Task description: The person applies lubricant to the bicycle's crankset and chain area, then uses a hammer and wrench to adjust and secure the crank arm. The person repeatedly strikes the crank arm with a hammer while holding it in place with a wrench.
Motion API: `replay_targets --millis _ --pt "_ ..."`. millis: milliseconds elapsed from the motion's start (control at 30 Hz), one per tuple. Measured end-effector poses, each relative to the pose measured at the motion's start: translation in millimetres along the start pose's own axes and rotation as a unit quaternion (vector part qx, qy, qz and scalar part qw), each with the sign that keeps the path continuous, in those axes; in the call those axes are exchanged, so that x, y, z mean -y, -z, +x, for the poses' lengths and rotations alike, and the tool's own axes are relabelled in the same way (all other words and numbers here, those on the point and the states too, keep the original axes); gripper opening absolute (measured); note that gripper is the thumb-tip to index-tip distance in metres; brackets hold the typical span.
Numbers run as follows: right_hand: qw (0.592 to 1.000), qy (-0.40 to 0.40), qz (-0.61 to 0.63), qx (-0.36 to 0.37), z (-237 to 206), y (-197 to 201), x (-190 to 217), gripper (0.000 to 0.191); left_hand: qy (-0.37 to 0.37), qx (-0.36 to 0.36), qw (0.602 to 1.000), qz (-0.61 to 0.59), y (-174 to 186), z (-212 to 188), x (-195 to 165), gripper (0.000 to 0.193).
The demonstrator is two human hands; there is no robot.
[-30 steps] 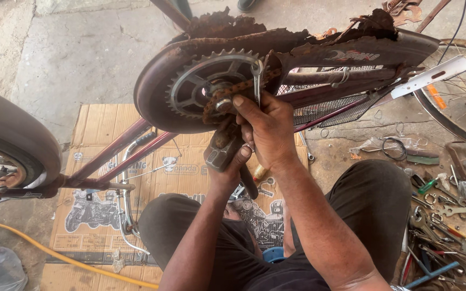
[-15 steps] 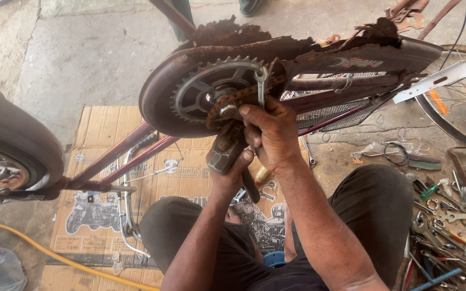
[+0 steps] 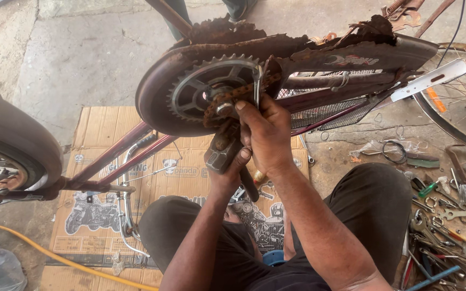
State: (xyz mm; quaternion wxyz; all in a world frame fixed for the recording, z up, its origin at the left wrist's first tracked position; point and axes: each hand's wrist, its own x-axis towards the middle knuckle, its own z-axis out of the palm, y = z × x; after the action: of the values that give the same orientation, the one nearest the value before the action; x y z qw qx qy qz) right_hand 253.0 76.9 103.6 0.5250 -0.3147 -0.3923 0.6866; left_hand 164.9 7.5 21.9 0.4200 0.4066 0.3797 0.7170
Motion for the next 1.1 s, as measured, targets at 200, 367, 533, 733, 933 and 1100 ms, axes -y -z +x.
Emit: replay_targets --millis 200,367,533,733,933,1100 --pt "0.999 0.001 -0.049 -0.009 -0.5 -1.3 3.1 0.01 -0.008 0.004 1.0 0.008 -2.2 -2.6 0.6 0.061" --pt "1.0 0.013 -0.018 0.019 4.4 4.7 0.1 0.008 -0.003 -0.009 0.999 0.05 -0.5 0.5 4.1 0.065" --pt "0.999 0.021 -0.037 -0.002 5.8 4.3 -7.0 0.008 -0.005 -0.009 0.998 0.054 3.2 2.3 10.3 0.062" --pt "0.996 0.036 -0.076 -0.022 1.2 0.2 -10.7 0.012 -0.002 -0.009 0.999 0.044 4.0 -0.7 10.6 0.064" --pt "0.998 -0.018 -0.056 0.024 6.5 10.4 5.0 0.012 -0.01 -0.003 0.999 0.042 0.7 -0.6 3.0 0.074" --pt "0.997 -0.012 -0.063 0.03 8.7 12.5 5.5 0.011 0.004 -0.013 0.998 0.053 -2.0 1.6 2.3 0.077"
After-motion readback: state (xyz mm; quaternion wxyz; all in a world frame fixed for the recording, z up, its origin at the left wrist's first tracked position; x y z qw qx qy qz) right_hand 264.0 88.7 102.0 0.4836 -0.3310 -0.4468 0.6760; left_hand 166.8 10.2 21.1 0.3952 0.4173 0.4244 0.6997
